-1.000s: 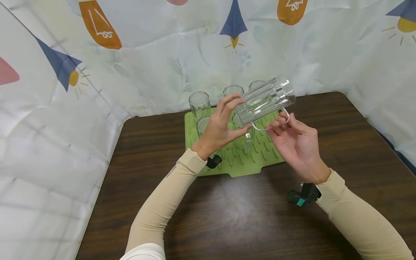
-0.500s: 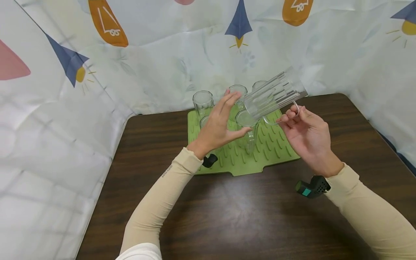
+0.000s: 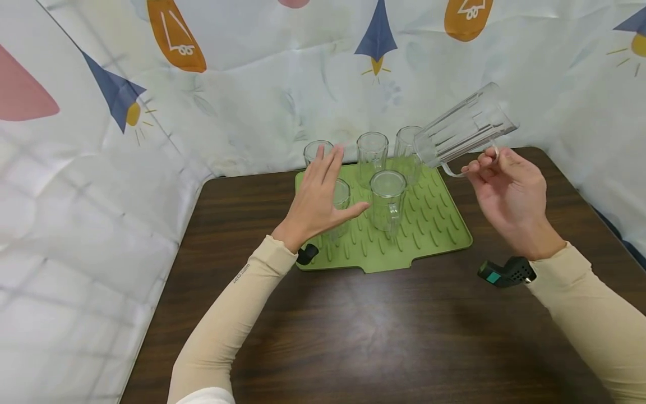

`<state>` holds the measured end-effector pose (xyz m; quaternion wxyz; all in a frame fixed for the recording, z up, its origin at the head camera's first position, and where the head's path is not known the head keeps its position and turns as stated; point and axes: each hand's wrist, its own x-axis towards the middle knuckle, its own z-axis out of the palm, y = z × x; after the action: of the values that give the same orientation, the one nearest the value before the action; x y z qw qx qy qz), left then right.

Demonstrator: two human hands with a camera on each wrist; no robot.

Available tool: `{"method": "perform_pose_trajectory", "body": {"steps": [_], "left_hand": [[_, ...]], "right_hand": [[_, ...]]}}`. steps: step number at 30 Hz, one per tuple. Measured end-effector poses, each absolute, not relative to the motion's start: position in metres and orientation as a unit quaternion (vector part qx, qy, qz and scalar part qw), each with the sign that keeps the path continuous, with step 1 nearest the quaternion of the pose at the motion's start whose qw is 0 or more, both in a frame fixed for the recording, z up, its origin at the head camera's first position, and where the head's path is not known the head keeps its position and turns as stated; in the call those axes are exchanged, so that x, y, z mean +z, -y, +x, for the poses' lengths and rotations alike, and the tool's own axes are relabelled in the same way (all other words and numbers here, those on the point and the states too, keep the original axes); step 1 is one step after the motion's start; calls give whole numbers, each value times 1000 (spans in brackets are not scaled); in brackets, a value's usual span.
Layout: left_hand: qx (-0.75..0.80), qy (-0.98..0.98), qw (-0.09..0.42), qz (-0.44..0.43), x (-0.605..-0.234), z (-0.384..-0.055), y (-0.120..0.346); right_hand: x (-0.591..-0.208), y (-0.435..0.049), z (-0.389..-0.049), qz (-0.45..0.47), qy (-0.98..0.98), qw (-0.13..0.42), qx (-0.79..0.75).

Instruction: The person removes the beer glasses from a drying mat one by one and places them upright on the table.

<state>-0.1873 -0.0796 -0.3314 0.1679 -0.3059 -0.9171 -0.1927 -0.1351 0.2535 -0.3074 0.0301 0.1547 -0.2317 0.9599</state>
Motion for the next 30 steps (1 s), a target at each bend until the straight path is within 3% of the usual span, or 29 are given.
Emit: {"method": "perform_pose_trajectory", "body": {"steps": [9,19,30], "left_hand": [[-168,947,106,-252,-346,-184,104],[-135,962,66,-228,-362,-180,127],[-143,969,18,-202,-386,-174,148]], "right_hand": [[-309,-276,-148,147,248,68,955],[-316,-295,-161,107,318,144,931],[-330,-315,-175,79,353,182,914]]}}
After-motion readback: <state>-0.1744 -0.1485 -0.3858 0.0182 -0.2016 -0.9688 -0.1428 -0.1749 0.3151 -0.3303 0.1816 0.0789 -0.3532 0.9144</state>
